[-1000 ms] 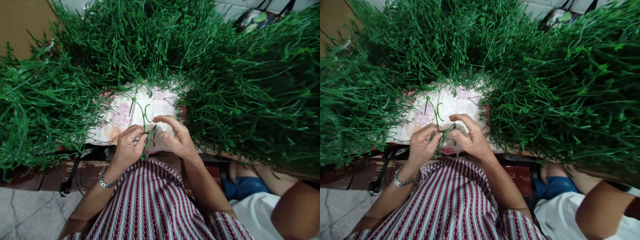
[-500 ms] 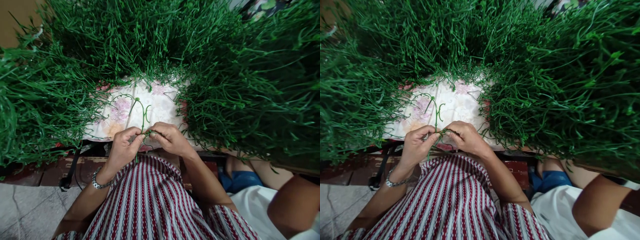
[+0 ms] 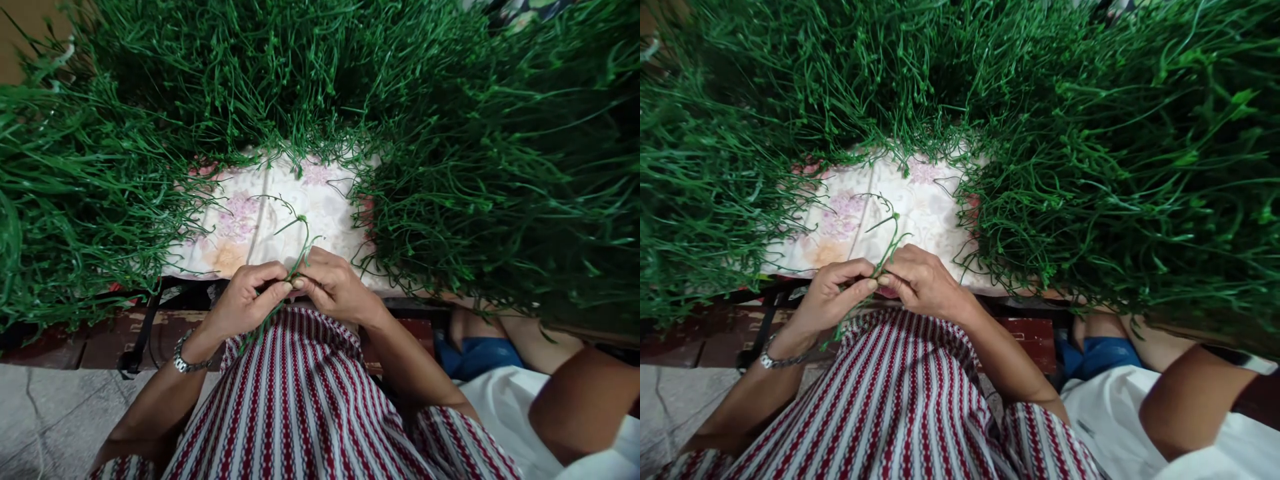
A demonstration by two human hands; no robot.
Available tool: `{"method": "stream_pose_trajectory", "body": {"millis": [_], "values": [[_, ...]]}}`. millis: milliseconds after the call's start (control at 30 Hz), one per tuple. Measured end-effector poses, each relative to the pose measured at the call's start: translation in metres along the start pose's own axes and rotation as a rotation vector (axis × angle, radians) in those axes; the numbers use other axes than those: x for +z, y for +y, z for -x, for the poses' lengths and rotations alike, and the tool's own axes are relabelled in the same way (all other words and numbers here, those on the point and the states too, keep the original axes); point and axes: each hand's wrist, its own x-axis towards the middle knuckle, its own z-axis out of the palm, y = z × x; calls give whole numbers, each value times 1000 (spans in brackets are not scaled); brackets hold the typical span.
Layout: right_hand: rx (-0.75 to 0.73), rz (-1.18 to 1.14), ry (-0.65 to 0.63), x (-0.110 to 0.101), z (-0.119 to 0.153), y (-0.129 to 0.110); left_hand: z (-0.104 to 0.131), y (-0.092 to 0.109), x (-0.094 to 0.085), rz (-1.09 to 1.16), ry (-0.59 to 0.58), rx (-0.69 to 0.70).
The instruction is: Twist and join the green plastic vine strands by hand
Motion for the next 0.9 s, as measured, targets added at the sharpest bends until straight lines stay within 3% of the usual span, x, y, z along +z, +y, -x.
{"method": "stream_pose_trajectory", "body": {"millis": [167, 233, 300, 433, 467, 533, 667, 767, 900], "values": [[-147, -30, -201, 1, 7, -11, 10, 6, -9, -68, -234, 47], [-157, -46, -324, -5, 12, -18, 18, 10, -14, -72, -327, 45], [-133, -113, -390, -15, 18, -23, 27, 15, -23, -31, -347, 18], [-16, -216, -294, -37, 24, -24, 33, 20, -39, 45, -7, -21], [-7, -223, -292, -39, 23, -23, 31, 20, -39, 30, 2, -53], [52, -235, -233, -34, 18, -21, 24, 15, -32, 40, 25, -121], [310, -291, 43, -12, 4, -17, 8, -1, -5, 220, 241, -160], [368, -362, 0, 3, -2, -14, 2, -9, 11, 335, 266, -116], [470, -433, -48, 15, -2, -13, -1, -11, 23, 317, 415, 70]]}}
